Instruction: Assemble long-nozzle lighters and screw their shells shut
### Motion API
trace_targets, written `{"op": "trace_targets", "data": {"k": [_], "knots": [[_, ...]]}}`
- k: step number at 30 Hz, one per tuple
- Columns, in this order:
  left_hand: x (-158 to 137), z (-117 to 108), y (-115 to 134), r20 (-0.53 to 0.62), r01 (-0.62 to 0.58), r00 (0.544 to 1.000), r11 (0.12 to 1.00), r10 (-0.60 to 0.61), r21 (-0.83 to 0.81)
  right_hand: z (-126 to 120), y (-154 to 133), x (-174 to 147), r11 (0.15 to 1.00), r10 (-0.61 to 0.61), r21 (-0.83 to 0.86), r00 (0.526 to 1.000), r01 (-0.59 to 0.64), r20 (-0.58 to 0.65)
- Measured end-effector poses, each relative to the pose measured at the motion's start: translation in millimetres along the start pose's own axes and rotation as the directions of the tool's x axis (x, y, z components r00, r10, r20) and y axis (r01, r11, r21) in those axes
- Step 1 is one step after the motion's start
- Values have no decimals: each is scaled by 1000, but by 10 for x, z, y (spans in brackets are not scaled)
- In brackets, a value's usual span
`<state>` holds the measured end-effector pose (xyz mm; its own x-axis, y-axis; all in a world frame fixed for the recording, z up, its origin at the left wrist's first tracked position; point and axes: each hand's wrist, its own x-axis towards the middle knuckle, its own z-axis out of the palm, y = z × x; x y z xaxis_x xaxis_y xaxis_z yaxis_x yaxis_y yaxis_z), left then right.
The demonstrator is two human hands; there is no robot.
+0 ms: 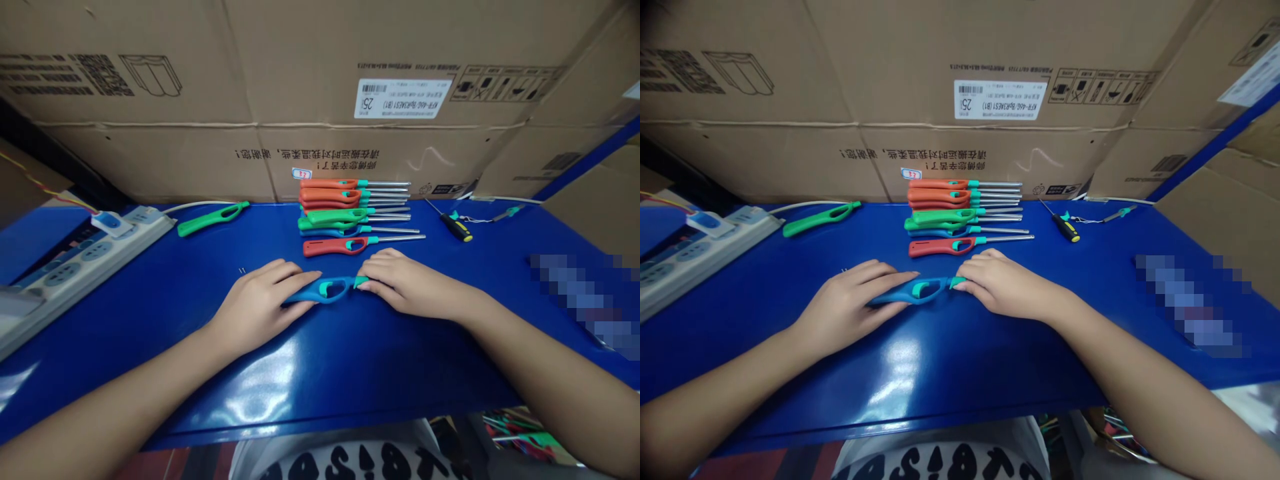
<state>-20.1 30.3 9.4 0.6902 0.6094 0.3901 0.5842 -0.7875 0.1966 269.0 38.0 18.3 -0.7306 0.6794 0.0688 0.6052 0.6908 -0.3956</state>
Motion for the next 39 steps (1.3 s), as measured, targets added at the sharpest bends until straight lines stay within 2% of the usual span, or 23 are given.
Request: {"op": "trace_targets", "data": {"k": [2,5,8,12,17,23,30,35,39], "knots": [[-6,-3,8,0,6,1000,1000,-6,5,4,-3,-5,1000,-3,-15,1000,3,-3],[-15,1,22,-31,74,997,997,-74,-13,4,8,-11,998,-31,-61,997,26,-71],[-15,7,41,-51,125,990,989,-130,-84,6,25,-4,982,-118,-167,981,92,-153],[-13,9,112,-42,148,986,967,-160,-207,52,-2,15,907,-273,-376,944,188,-187],[-13,-12,252,-30,201,975,930,-220,-308,131,-82,9,845,-342,-494,917,206,-203],[-7,-40,336,-46,231,963,898,-267,-373,167,-124,-10,836,-366,-515,892,190,-265],[-56,-12,373,-125,130,977,950,-171,-283,156,-159,-36,883,-370,-405,882,237,-292],[-106,7,393,-180,47,981,990,-70,-129,141,-178,-53,919,-327,-306,912,247,-246],[-103,20,370,-151,37,987,997,-47,-70,146,-154,-46,935,-275,-282,943,217,-187]]}}
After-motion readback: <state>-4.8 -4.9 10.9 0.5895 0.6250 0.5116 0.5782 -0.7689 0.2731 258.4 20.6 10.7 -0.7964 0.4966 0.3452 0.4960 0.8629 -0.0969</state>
